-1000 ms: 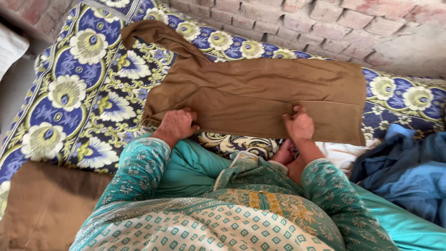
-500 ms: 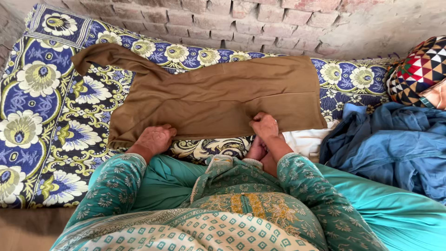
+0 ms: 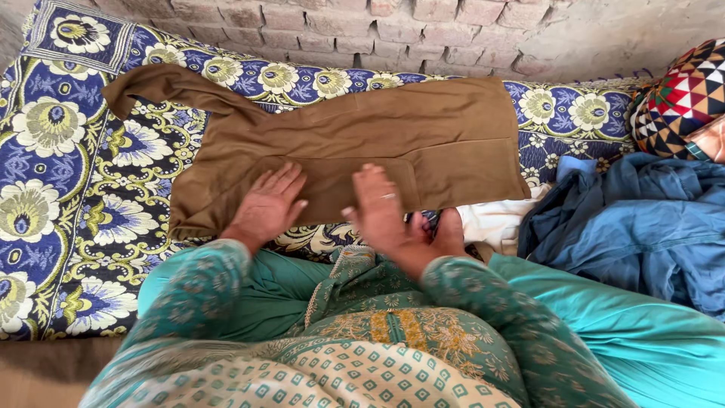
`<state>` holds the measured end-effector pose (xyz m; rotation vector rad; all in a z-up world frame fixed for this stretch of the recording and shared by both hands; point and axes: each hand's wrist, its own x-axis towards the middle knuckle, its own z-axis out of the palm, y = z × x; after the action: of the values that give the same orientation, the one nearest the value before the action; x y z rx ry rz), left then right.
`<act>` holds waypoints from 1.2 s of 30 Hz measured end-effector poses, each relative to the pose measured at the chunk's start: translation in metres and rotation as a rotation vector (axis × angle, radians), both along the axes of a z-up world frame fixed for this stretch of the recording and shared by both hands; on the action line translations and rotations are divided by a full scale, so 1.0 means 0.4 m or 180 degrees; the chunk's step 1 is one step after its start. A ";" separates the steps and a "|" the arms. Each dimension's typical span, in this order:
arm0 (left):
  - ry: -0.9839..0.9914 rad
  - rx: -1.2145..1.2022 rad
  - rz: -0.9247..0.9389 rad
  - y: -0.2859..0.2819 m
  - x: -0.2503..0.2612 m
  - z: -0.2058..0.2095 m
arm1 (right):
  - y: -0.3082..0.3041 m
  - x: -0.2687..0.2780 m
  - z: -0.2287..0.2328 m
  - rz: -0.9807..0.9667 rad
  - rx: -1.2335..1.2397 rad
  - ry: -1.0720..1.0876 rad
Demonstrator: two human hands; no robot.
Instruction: The person folds a brown shirt by smoothing the fabric, folding the sleeves and sides inward, and then folding the entire garment into a rectangle.
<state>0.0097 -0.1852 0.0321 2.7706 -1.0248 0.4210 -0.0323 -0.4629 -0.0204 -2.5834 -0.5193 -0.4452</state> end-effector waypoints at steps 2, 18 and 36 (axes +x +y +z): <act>0.0124 0.0058 0.0168 -0.061 0.008 -0.057 | 0.076 0.008 -0.016 0.0177 -0.0068 -0.0007; 0.1372 0.0720 0.2662 -0.021 0.015 -0.126 | -0.137 0.127 -0.089 -0.0712 -0.1461 0.1459; 0.0018 -0.0679 0.1937 -0.020 0.283 -0.166 | -0.733 0.399 -0.059 -0.2098 0.0399 0.0493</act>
<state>0.1227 -0.1932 -0.0343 2.8243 -0.0959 0.5526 0.1275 -0.7560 -0.0439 -2.5856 0.4202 -0.4598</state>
